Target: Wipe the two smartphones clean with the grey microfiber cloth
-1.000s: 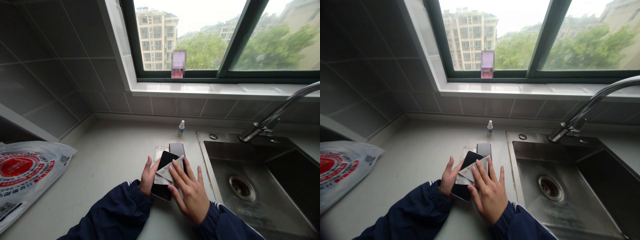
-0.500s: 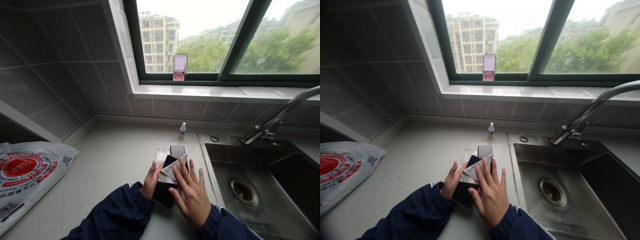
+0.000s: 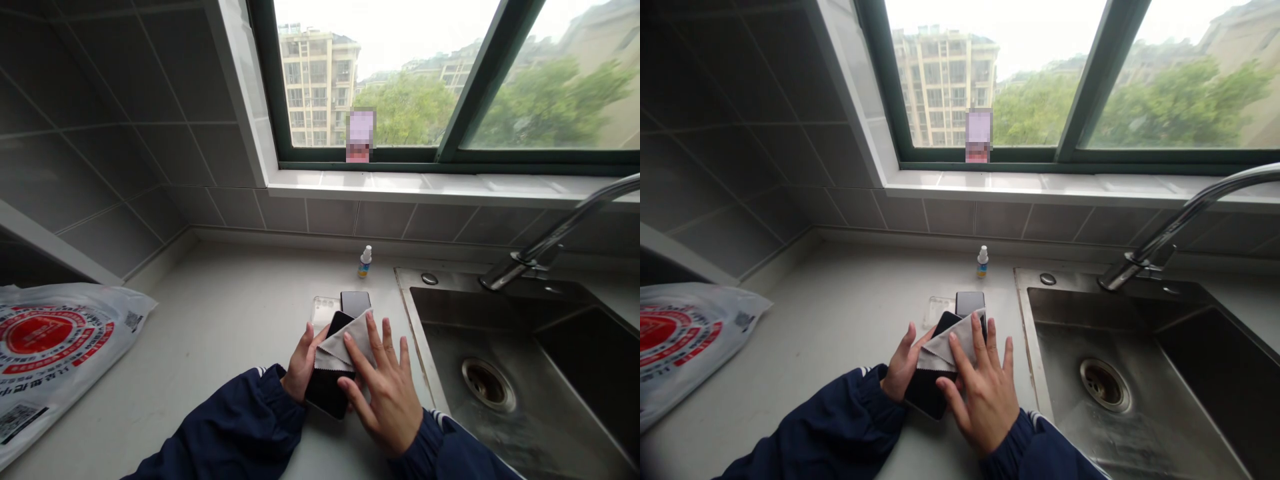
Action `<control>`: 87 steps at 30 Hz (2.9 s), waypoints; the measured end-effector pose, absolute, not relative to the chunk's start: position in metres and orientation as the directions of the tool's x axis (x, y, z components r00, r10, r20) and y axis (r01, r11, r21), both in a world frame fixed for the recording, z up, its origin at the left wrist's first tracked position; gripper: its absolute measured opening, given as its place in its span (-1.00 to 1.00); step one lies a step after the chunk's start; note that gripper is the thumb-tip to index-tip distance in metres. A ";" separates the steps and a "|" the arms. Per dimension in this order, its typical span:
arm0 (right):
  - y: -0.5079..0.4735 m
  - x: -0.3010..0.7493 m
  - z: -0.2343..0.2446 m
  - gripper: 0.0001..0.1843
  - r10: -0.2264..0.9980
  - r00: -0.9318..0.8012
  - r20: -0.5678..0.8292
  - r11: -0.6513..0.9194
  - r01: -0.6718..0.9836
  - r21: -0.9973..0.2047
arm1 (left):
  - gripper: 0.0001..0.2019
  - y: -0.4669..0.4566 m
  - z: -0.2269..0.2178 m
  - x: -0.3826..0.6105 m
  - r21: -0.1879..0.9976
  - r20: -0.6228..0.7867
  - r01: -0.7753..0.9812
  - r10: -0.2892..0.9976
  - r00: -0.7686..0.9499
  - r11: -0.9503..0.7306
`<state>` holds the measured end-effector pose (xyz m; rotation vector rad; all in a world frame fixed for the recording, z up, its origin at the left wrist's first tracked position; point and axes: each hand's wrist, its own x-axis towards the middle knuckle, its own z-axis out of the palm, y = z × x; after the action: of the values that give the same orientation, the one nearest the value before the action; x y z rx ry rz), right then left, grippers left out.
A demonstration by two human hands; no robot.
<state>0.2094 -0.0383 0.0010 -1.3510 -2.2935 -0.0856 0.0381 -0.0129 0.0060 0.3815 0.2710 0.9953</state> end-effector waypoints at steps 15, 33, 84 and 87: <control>-0.035 0.212 -0.001 -0.42 0.846 -0.311 0.432 0.425 0.883 -0.196 | -0.22 -0.015 0.005 0.036 0.458 -0.062 -0.683 0.788 0.613 0.568; -0.035 0.210 -0.001 -0.32 0.850 -0.275 0.450 0.396 0.896 -0.201 | -0.20 -0.016 0.005 0.035 0.468 -0.083 -0.702 0.818 0.569 0.536; -0.035 0.212 -0.003 -0.35 0.838 -0.306 0.451 0.435 0.874 -0.217 | -0.23 -0.014 0.010 0.036 0.428 -0.063 -0.709 0.801 0.596 0.561; -0.037 0.209 -0.003 -0.32 0.846 -0.294 0.445 0.424 0.877 -0.227 | -0.24 -0.014 0.009 0.036 0.433 -0.070 -0.706 0.802 0.593 0.560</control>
<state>0.2092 -0.0368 -0.0034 -1.4536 -2.1808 -0.0821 0.0361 -0.0135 0.0088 0.3827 0.2729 0.9019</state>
